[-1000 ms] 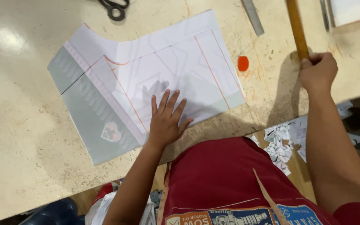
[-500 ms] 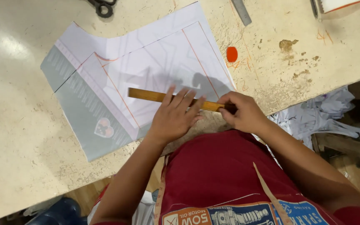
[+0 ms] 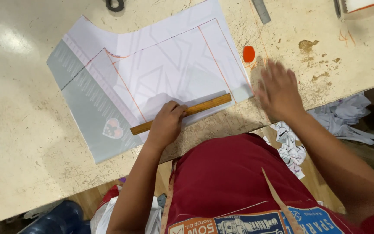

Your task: The person marks a pattern on a piece of white fabric using a red marker and a ruler, then cuts the fabric along the marked lines with a pair of scissors. After cutting, the person folds the fabric and marks additional lines.

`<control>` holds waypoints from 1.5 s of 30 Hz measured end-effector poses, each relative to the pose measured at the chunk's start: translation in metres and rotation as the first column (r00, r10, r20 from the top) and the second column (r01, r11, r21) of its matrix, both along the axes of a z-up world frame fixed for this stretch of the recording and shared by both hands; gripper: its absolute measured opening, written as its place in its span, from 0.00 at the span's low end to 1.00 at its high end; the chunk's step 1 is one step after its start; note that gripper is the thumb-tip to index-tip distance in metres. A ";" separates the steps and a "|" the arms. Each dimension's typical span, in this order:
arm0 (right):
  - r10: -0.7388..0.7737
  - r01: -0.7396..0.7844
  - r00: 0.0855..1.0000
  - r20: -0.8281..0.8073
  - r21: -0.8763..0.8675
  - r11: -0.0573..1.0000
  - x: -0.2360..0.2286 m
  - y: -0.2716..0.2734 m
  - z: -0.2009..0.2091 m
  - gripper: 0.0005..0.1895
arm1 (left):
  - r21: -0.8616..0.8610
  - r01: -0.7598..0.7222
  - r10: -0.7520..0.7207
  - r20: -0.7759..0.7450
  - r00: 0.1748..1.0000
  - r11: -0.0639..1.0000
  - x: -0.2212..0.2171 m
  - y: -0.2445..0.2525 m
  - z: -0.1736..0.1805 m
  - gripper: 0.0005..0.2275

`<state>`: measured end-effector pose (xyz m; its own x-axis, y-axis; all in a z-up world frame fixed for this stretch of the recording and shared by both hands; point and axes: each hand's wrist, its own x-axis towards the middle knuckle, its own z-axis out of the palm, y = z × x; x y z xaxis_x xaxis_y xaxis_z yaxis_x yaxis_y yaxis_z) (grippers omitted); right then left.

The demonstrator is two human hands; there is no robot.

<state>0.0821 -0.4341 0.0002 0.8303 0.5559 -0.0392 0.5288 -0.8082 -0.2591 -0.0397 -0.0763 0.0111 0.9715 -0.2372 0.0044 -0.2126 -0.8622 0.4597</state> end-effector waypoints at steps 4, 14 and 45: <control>-0.060 0.043 0.997 0.046 0.321 0.946 0.071 0.031 -0.009 0.21 | -0.190 -0.015 -0.013 -0.141 0.990 0.982 0.003 -0.008 -0.008 0.11; -0.427 0.587 0.745 -0.512 0.198 0.785 0.086 0.066 0.030 0.09 | -0.263 -0.021 -0.032 -0.196 0.980 0.965 0.017 -0.028 -0.013 0.09; 0.011 0.707 0.564 -0.825 0.491 0.509 -0.079 0.082 0.011 0.06 | -0.802 -0.564 0.371 -0.593 0.715 -0.196 0.047 -0.039 0.039 0.03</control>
<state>0.0028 -0.3525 0.0109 0.8451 0.3260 -0.4236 -0.3835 -0.1823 -0.9054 0.0076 -0.1148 0.0499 0.8262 0.4111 -0.3852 0.1440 0.5069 0.8499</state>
